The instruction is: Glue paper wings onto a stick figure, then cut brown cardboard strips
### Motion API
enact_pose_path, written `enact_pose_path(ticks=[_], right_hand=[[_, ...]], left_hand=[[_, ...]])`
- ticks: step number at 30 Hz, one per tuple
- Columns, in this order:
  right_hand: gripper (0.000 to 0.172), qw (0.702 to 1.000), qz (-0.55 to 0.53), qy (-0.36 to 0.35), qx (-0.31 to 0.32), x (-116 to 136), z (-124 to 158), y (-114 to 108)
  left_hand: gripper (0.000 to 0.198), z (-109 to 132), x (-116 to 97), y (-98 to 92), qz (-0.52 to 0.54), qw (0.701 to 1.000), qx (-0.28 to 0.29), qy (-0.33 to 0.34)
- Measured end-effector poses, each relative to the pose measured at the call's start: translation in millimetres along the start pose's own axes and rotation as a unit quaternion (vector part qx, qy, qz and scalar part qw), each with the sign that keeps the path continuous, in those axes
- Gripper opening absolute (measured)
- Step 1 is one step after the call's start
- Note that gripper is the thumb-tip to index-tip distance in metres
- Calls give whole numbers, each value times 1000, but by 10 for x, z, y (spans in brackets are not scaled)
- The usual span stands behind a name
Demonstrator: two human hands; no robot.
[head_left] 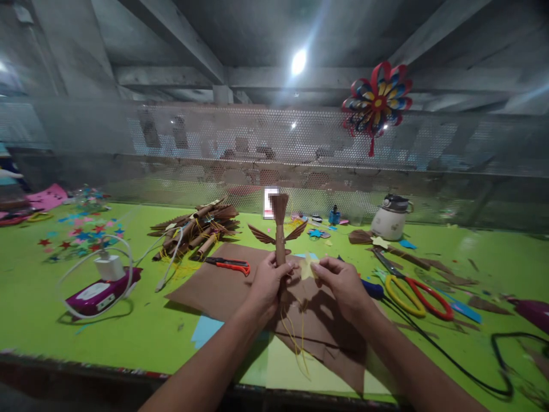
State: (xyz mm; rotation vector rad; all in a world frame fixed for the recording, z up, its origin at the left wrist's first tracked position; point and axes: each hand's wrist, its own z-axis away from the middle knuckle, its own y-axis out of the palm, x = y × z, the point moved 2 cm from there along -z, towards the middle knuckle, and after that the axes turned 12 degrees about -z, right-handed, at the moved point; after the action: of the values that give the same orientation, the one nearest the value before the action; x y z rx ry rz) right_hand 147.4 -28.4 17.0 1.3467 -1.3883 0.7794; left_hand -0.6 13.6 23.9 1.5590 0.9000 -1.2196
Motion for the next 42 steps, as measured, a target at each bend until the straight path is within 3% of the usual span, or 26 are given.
enact_pose_path(ticks=[7,10,13,16,21,26,31,36,42], right_hand=[[32,985,116,-95,-82,48,4,6],[29,975,162,-129,-82,20,15,32],[26,981,135,-127,-50,8,48,84],[27,995,32,-90,13,31,78,132],[29,985,-161,-10,61,99,67,98],[32,966,-149,38,209,200,83,71],[22,971,-114,-5,212,229,71,23],[12,972,-120,-19,199,233,56,20],[13,979,-106,3,175,222,18,-27]], left_hand=[[38,69,-42,31,13,1000,3,-10],[39,92,-22,90,6,1000,24,-9],[42,82,10,103,2,1000,19,-8],[43,68,15,71,3,1000,15,-12],[43,104,-52,49,32,996,78,-11],[49,172,-113,83,61,982,174,-30],[51,199,-111,112,63,970,228,-49],[52,206,-115,140,59,972,220,-52],[27,144,-102,58,40,987,150,-47]])
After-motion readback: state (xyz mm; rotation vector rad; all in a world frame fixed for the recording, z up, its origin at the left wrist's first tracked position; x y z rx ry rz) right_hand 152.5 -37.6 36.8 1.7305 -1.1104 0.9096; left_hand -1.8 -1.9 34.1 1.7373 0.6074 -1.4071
